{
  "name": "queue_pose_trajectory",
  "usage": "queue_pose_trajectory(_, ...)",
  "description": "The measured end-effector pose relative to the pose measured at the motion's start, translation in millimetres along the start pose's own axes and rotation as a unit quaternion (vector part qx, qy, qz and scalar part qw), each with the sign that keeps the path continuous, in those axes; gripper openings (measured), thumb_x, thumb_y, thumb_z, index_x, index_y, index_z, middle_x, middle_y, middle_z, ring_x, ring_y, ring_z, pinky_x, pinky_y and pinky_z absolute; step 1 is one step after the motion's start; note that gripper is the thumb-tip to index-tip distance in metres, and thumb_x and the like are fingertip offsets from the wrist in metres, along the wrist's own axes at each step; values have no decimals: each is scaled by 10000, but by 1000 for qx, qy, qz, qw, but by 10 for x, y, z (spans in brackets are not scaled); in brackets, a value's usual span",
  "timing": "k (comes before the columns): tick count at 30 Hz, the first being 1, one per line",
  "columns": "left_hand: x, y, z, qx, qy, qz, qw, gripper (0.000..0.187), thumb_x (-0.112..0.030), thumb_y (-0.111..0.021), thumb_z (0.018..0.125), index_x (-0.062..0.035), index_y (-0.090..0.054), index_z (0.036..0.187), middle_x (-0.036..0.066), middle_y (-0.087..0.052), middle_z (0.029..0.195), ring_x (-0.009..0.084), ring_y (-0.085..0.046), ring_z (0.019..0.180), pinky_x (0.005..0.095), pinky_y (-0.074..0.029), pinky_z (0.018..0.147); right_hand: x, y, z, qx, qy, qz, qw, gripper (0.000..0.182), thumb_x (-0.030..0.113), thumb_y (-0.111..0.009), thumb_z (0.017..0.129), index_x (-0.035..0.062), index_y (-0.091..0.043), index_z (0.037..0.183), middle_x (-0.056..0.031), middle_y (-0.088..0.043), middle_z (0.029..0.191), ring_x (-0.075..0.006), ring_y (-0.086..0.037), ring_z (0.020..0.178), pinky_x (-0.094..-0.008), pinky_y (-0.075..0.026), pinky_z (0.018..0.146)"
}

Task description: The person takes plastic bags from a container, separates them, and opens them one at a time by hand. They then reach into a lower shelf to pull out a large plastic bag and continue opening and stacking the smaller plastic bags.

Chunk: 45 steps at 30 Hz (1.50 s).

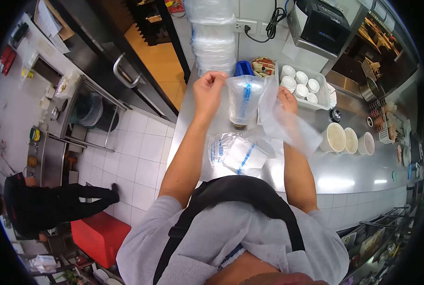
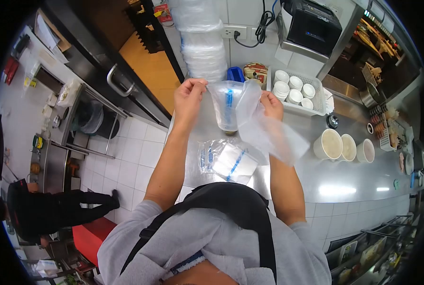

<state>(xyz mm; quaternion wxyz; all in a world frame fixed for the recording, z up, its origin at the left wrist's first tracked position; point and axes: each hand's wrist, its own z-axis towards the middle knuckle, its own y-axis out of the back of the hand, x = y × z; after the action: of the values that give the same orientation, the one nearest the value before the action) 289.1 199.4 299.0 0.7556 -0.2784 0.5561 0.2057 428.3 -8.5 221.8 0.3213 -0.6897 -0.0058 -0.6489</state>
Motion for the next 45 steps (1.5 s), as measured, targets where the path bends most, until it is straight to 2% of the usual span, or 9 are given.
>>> queue_pose_trajectory(6, -246, -155, -269, 253, -55, 85, 962, 371, -304, -674, 1005, -66, -694, 1289, -42, -633, 867, 31, -488, 703, 200, -412, 650, 506, -481, -379, -5, 4, -43, 999, 143, 152, -625, 1024, 21, -682, 1020, 25, -651, 833, -46, -569, 718, -209, -457, 652)
queue_pose_trajectory(9, -304, -176, -368, 351, 65, -56, 932, 358, -308, -671, 1006, -64, -697, 1266, -32, -632, 889, 37, -482, 699, 209, -405, 637, 262, -278, -275, 33, 58, -125, 990, 148, 157, -629, 1026, 24, -687, 997, 55, -598, 791, -29, -488, 686, -205, -387, 627)
queue_pose_trajectory(15, -144, -28, -317, 351, 135, -37, 926, 172, -202, -702, 974, -58, -731, 1063, -20, -633, 839, 47, -448, 639, 201, -353, 582, 308, -239, -356, 13, 71, -124, 990, 177, 183, -648, 1025, 17, -691, 985, 66, -592, 805, -26, -482, 725, -193, -371, 655)
queue_pose_trajectory(23, 146, 80, 257, 115, 243, -117, 956, 111, -108, -670, 948, -34, -665, 865, -29, -560, 720, 29, -370, 535, 201, -291, 483, 368, -474, 120, -26, 103, -280, 954, 191, 192, -673, 996, 5, -702, 975, 33, -633, 836, -56, -526, 735, -218, -420, 657)
queue_pose_trajectory(31, 1510, 347, 177, 30, 402, -160, 901, 137, -110, -663, 952, -61, -621, 831, -13, -552, 720, 59, -430, 547, 221, -314, 481, -816, 0, 218, 16, -149, -184, 971, 199, 140, -642, 979, 42, -675, 1149, -8, -635, 824, -104, -584, 694, -268, -455, 573)
queue_pose_trajectory(34, 1502, 382, 42, 18, 304, -56, 951, 163, -144, -692, 940, -39, -663, 1061, 48, -666, 923, 105, -572, 724, 235, -429, 625, -719, 202, 109, 76, -119, -208, 968, 334, 144, -684, 946, 51, -620, 1260, -41, -665, 984, -130, -637, 872, -293, -511, 723)
queue_pose_trajectory(36, 1079, 424, 0, 102, 128, -89, 982, 475, -223, -762, 911, -32, -592, 1311, 103, -670, 1203, 168, -635, 1016, 287, -495, 859, -420, 138, 37, 122, -24, -203, 971, 441, 149, -743, 896, 51, -597, 1301, -58, -674, 1096, -159, -646, 1004, -326, -528, 840)
queue_pose_trajectory(39, 539, 207, 67, 197, -24, -111, 974, 703, -279, -871, 829, -16, -545, 1394, 92, -592, 1368, 181, -577, 1226, 327, -482, 998, 92, -208, -60, 186, 74, -202, 959, 604, 141, -845, 782, 48, -589, 1320, -72, -673, 1204, -206, -634, 1135, -370, -520, 969)
queue_pose_trajectory(45, 1044, -140, 122, 218, 0, 28, 976, 745, -249, -993, 673, -3, -619, 1268, 72, -697, 1161, 147, -651, 1053, 319, -536, 937, -726, -392, 90, 193, 54, -251, 947, 716, 98, -926, 615, 37, -629, 1264, -85, -707, 1168, -225, -676, 1090, -364, -535, 960)
